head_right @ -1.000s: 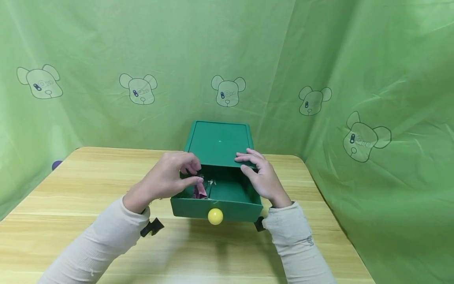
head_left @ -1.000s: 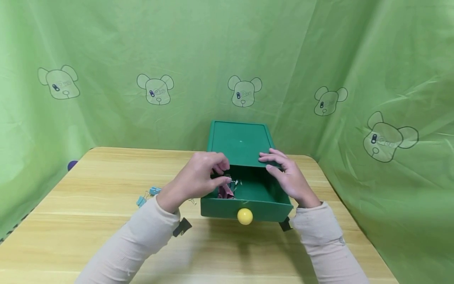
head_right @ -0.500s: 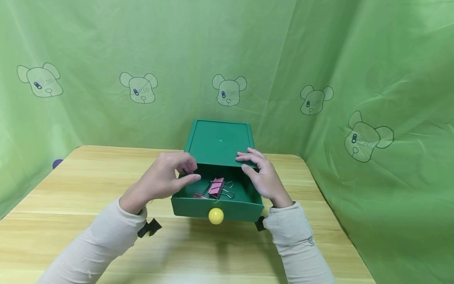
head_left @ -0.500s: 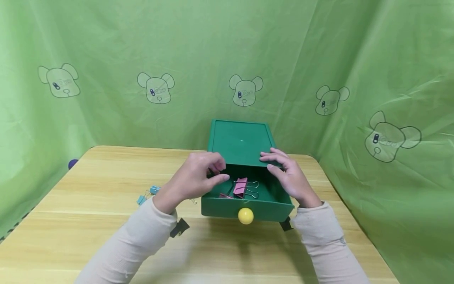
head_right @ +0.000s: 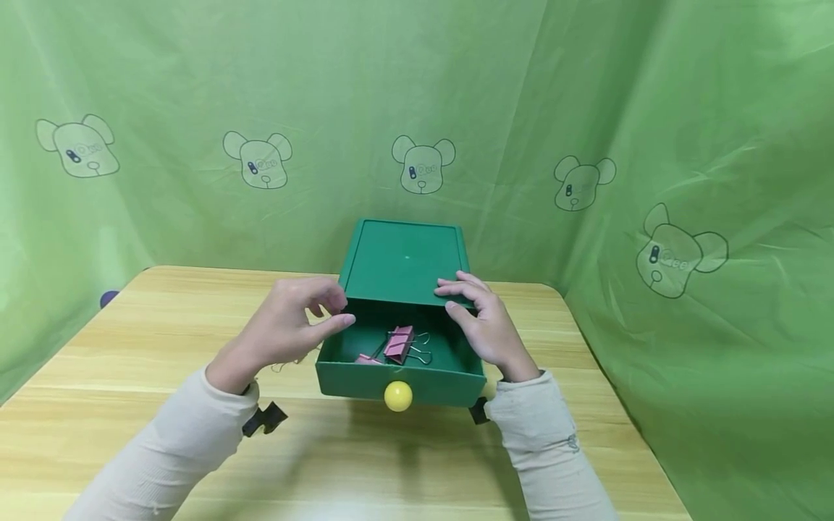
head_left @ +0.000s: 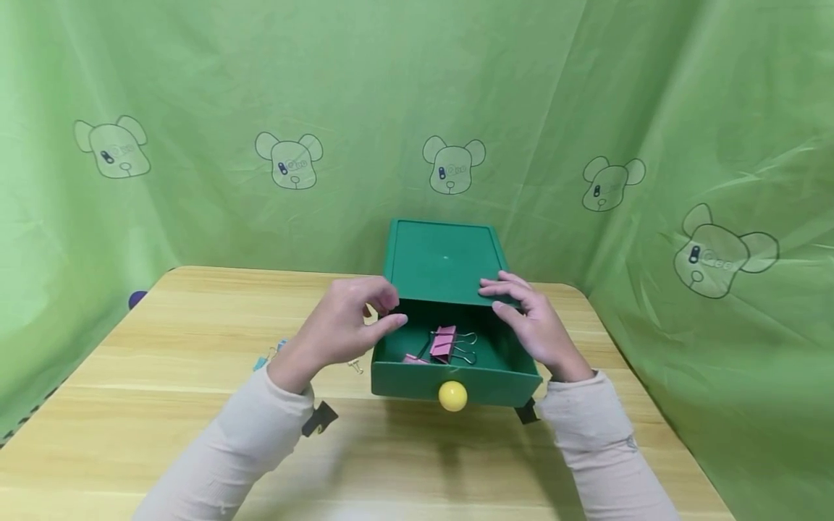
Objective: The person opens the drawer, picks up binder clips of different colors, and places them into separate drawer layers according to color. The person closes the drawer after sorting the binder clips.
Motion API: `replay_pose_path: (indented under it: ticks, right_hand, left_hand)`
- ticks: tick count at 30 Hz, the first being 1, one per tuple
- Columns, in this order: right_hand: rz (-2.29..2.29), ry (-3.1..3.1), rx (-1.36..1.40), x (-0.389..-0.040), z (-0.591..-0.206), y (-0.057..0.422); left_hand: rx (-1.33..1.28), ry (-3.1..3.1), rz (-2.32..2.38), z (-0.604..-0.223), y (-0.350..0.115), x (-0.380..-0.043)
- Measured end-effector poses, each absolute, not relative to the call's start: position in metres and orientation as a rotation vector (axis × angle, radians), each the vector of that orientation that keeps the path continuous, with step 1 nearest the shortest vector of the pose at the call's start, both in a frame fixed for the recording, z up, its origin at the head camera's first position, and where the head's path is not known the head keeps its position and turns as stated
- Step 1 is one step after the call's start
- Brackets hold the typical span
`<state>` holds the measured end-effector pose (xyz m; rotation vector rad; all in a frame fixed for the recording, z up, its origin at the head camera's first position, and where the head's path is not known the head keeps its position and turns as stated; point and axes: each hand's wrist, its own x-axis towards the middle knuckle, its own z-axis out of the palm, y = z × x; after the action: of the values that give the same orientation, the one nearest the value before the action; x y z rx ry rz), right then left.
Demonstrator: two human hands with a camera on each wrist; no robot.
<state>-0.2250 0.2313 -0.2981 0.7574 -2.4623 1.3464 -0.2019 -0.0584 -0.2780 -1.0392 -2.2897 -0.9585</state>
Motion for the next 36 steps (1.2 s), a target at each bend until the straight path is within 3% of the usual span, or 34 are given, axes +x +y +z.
replay_pose_path:
  ticks: [36]
  right_hand:
    - [1.336, -2.451, 0.761, -0.225, -0.299, 0.233]
  left_hand:
    - [-0.734, -2.502, -0.942, -0.308, -0.122, -0.202]
